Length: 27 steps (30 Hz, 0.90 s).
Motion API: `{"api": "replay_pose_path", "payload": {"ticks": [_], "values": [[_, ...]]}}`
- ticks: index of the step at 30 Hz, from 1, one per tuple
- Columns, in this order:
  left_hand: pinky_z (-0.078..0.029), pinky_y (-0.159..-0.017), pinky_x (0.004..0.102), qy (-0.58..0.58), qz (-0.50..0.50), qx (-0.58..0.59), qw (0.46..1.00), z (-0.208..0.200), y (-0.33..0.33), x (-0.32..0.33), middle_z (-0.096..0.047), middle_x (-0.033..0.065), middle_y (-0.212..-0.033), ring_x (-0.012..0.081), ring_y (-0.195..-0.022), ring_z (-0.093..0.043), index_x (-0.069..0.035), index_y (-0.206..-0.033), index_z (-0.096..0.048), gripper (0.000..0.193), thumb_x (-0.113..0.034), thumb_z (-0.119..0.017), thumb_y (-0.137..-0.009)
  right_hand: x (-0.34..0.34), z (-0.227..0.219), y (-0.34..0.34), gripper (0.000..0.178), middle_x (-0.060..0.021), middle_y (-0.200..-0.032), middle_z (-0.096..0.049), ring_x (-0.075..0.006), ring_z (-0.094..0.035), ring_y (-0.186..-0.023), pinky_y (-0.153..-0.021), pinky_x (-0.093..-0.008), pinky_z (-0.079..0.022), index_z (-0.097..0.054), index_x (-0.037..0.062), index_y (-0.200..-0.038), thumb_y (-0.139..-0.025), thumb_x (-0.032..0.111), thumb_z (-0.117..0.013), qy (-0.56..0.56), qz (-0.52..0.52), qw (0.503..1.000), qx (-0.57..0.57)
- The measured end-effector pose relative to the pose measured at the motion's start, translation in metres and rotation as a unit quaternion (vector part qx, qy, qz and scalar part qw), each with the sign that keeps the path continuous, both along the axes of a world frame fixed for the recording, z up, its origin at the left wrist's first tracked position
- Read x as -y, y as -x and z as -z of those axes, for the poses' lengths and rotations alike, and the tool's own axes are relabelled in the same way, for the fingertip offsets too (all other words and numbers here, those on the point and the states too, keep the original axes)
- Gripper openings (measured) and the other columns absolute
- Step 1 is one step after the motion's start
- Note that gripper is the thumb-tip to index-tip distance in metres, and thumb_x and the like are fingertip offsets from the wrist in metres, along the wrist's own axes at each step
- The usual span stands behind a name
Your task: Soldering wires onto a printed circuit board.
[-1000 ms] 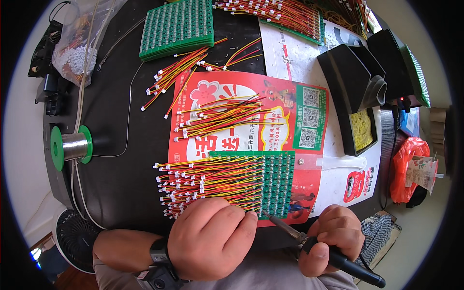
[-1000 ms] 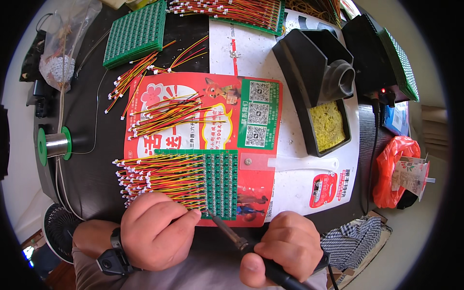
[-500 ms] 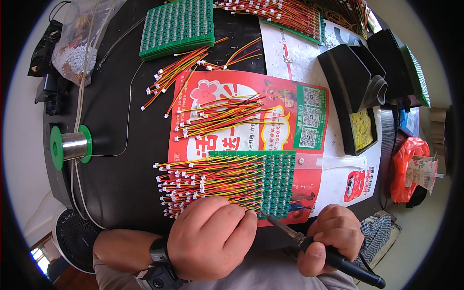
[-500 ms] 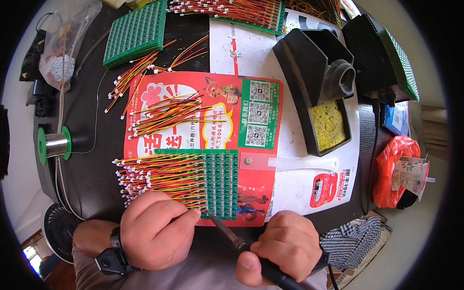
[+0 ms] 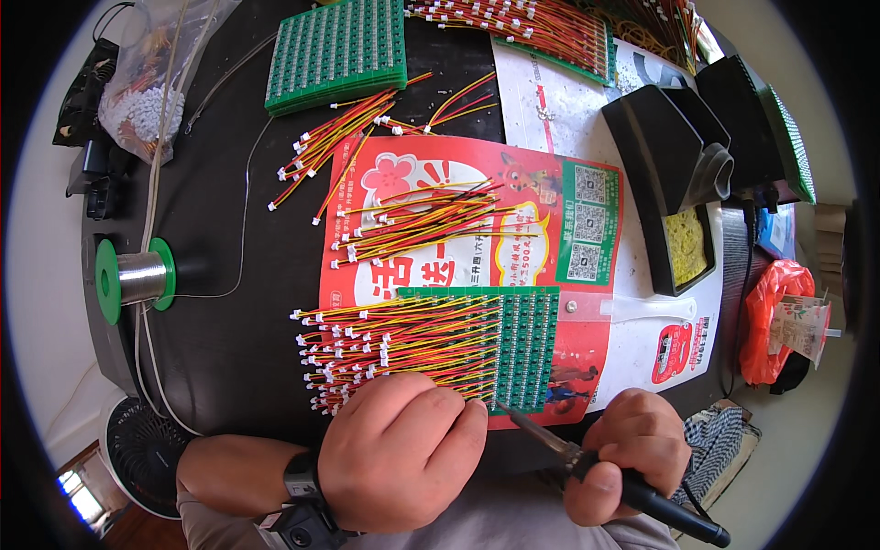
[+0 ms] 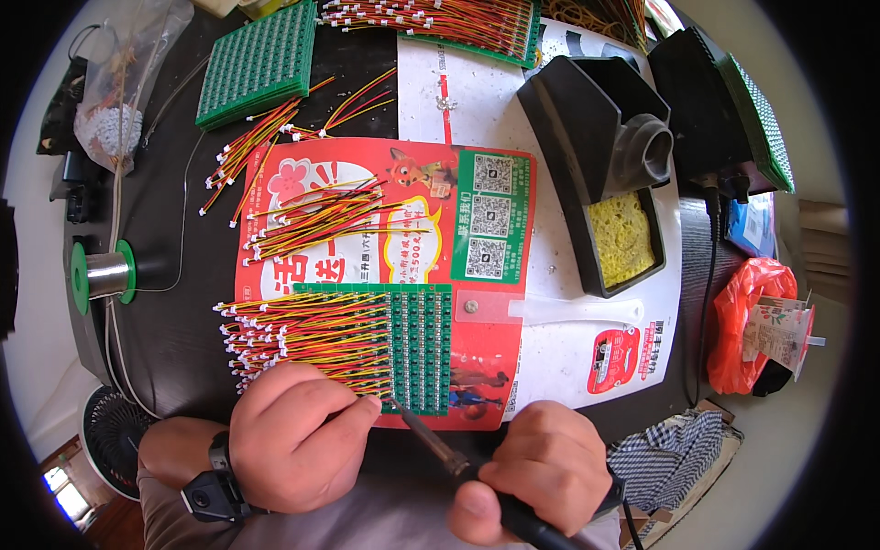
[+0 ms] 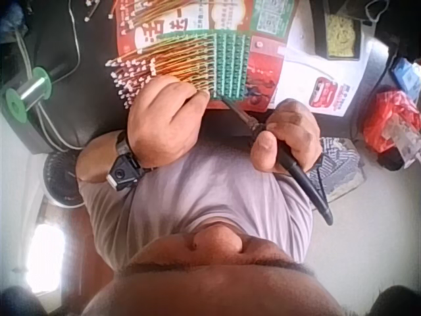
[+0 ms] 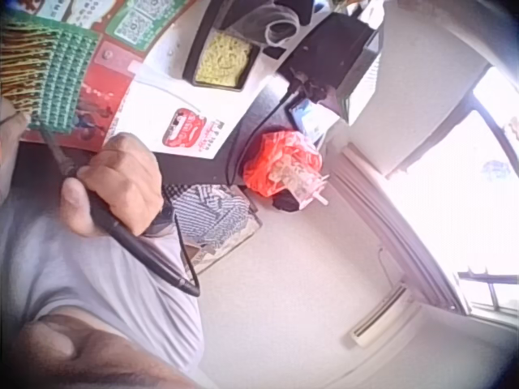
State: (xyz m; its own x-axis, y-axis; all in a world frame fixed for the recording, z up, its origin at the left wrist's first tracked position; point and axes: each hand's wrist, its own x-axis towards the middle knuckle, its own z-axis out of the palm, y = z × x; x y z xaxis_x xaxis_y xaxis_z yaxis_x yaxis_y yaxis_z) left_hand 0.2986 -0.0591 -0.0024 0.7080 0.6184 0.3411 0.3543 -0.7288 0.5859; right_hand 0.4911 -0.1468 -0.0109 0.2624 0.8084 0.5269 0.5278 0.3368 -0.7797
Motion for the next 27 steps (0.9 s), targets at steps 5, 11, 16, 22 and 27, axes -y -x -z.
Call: {"api": "replay_pose_path", "payload": {"ticks": [5,11,16,22,27], "values": [[-0.048,-0.057,0.0332,-0.004,-0.006,-0.003,1.000,0.000,0.001,0.001,-0.061,0.0078,-0.077,0.0242,-0.064,-0.058,0.003,-0.085,-0.072,0.022,0.005,-0.074,-0.063,0.002,0.001,0.004,0.029,-0.0024,-0.064,-0.044,-0.0120,-0.042,-0.050,-0.046,-0.0273,-0.033,-0.047,0.0064,-0.083,-0.091,0.028,-0.065,-0.004,0.045,0.998,-0.034],[-0.049,-0.058,0.0351,0.013,0.002,0.009,1.000,-0.004,0.000,-0.001,-0.061,0.0084,-0.078,0.0254,-0.064,-0.058,0.003,-0.087,-0.072,0.022,0.005,-0.075,-0.065,0.000,0.004,0.009,0.035,-0.0041,-0.065,-0.045,-0.0146,-0.043,-0.057,-0.050,-0.0282,-0.032,-0.049,0.0049,-0.089,-0.092,0.033,-0.070,-0.081,0.079,0.985,-0.134],[-0.053,-0.060,0.0351,0.067,-0.010,0.055,0.996,-0.019,0.002,-0.016,-0.066,0.0083,-0.078,0.0268,-0.064,-0.063,-0.001,-0.086,-0.073,0.021,0.001,-0.079,-0.066,0.008,0.006,0.003,0.039,-0.0053,-0.066,-0.047,-0.0159,-0.042,-0.058,-0.053,-0.0305,-0.034,-0.051,0.0035,-0.096,-0.086,0.031,-0.078,-0.030,0.084,0.975,-0.204],[-0.050,-0.061,0.0379,-0.001,-0.208,-0.013,0.978,-0.025,0.024,-0.069,-0.065,0.0121,-0.080,0.0302,-0.069,-0.064,-0.001,-0.087,-0.071,0.015,0.002,-0.076,-0.074,0.011,0.015,-0.011,0.051,-0.0029,-0.063,-0.052,-0.0135,-0.049,-0.050,-0.045,-0.0278,-0.039,-0.053,-0.0015,-0.104,-0.086,0.037,-0.081,-0.082,0.018,0.993,-0.080],[-0.050,-0.069,0.0401,0.041,-0.207,-0.037,0.977,-0.011,0.024,-0.078,-0.064,0.0114,-0.082,0.0307,-0.077,-0.064,0.000,-0.087,-0.070,0.013,0.002,-0.076,-0.076,0.010,0.014,-0.014,0.049,-0.0037,-0.063,-0.051,-0.0142,-0.049,-0.049,-0.045,-0.0288,-0.039,-0.053,-0.0018,-0.102,-0.086,0.035,-0.081,-0.064,0.000,0.995,-0.077]]}}
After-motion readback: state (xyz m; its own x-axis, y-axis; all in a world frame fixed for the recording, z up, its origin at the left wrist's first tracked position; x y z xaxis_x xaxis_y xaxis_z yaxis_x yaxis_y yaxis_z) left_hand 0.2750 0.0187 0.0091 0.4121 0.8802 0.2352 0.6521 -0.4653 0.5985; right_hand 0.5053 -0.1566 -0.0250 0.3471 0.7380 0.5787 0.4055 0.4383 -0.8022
